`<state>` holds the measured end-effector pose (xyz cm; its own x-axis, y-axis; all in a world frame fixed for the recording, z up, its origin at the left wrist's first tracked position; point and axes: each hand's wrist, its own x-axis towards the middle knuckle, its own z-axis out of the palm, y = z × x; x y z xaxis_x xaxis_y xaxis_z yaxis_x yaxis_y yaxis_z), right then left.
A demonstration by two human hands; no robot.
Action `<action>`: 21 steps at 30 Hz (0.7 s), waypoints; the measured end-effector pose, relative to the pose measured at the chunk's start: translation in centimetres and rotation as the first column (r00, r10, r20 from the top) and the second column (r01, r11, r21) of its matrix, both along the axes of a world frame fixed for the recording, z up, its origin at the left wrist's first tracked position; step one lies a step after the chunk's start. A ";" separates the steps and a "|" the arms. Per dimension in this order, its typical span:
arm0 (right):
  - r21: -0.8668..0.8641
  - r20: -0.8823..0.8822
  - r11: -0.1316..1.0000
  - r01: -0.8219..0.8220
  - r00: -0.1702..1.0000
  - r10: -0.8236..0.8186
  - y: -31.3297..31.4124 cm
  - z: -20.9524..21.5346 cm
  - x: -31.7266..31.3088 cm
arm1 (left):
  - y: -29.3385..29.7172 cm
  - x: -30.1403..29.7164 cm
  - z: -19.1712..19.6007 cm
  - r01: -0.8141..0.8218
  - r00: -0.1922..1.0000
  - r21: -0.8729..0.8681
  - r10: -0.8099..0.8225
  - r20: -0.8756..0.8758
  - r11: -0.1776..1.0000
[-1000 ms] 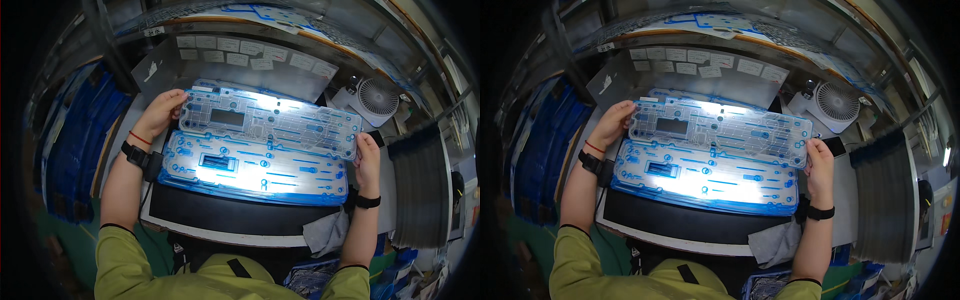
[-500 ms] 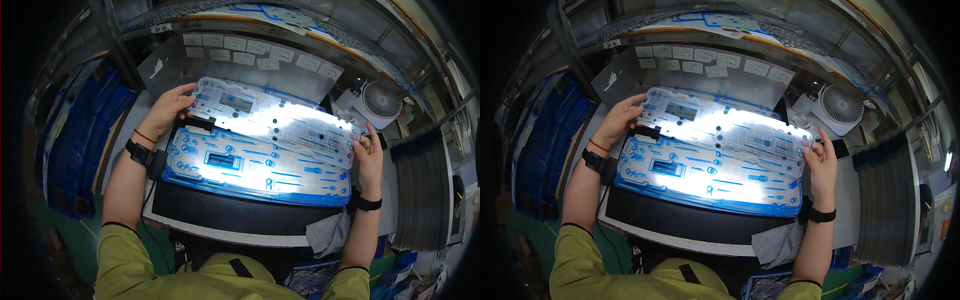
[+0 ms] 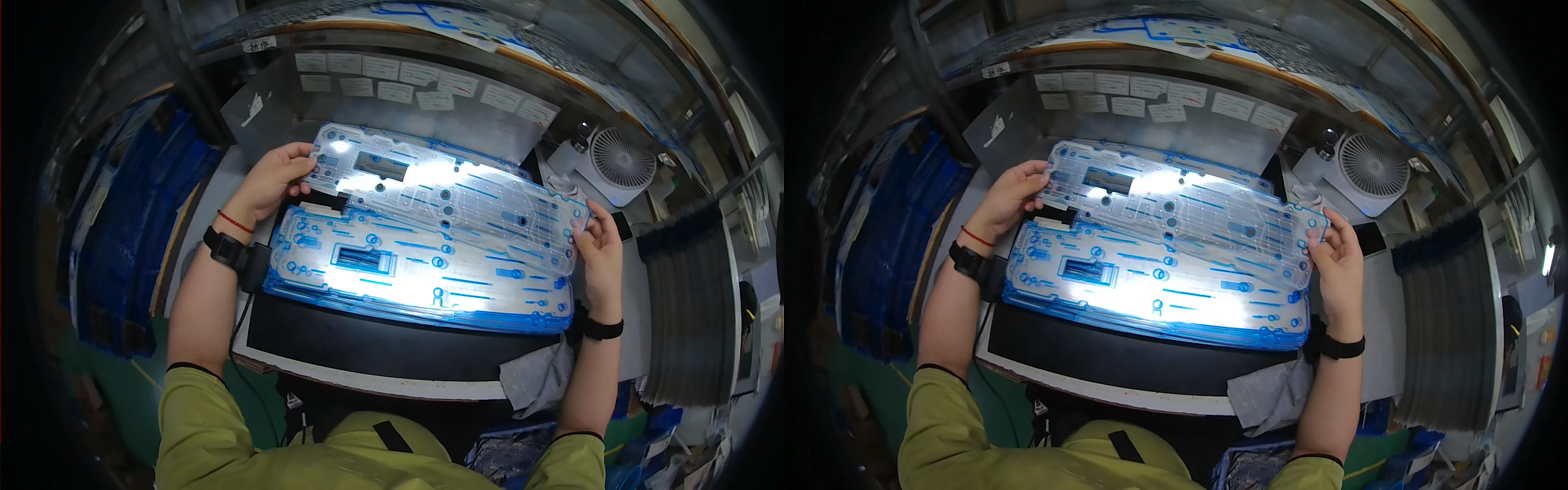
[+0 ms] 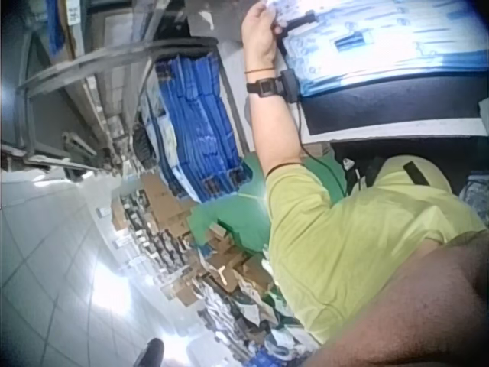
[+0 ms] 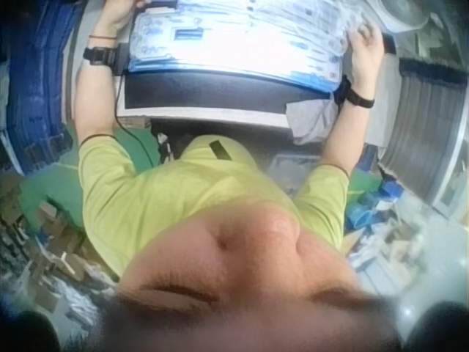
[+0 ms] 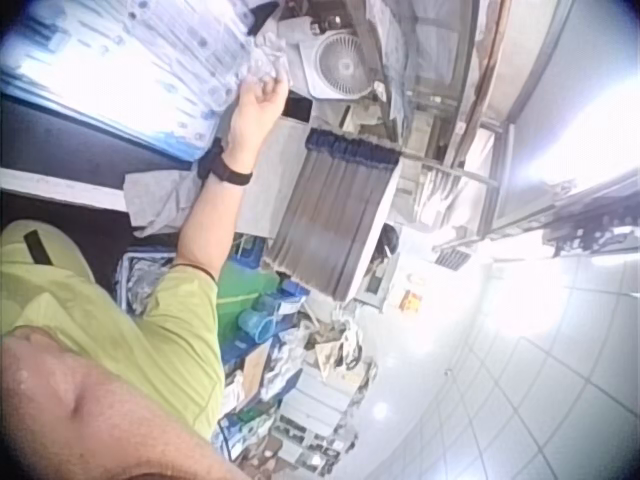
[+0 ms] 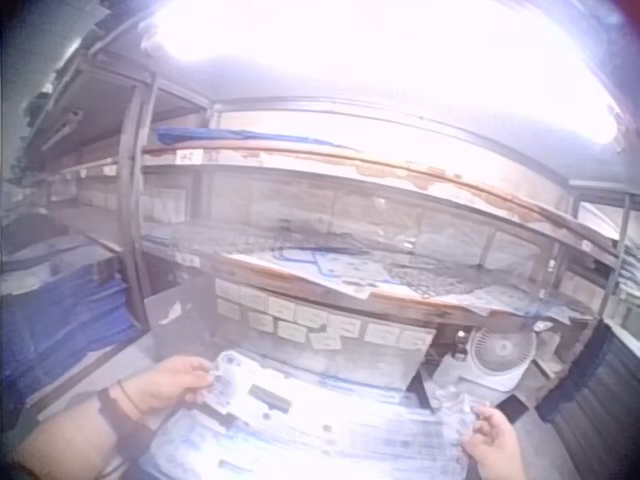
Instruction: Inspecting and handling a large plastic component with blue markings, likely for a monitor or TV backlight.
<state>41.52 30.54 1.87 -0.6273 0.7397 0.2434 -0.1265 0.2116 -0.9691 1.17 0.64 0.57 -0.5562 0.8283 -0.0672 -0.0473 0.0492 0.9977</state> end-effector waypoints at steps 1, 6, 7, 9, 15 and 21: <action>0.002 -0.016 1.000 0.001 1.000 -0.001 -0.2 0.2 -0.1 | 0.0 0.0 0.0 0.004 1.000 -0.001 -0.004 0.001 1.000; -0.003 0.012 1.000 0.002 1.000 -0.002 0.1 0.3 0.0 | 0.1 -0.2 -0.2 0.015 1.000 0.015 -0.015 0.028 1.000; -0.002 0.024 1.000 -0.001 1.000 0.001 0.1 0.4 0.0 | 0.0 -0.4 -0.4 0.009 0.999 0.032 -0.011 0.042 0.999; -0.012 0.023 1.000 0.001 1.000 0.000 0.1 0.4 0.1 | -0.2 -0.8 -0.7 -0.003 0.998 0.066 -0.001 0.070 0.998; 0.019 0.053 1.000 0.001 0.999 -0.002 0.2 0.3 0.1 | -0.1 -1.0 -0.9 0.014 0.998 0.067 -0.018 0.064 0.998; 0.026 0.069 0.999 0.024 0.997 -0.026 0.2 0.2 0.1 | -0.1 -0.9 -0.8 0.016 0.998 0.064 -0.019 0.059 0.998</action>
<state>41.67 30.78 2.07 -0.6246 0.7496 0.2190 -0.0538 0.2384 -0.9697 0.26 0.53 -0.27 -0.5381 0.8416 -0.0468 -0.1066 -0.0128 0.9942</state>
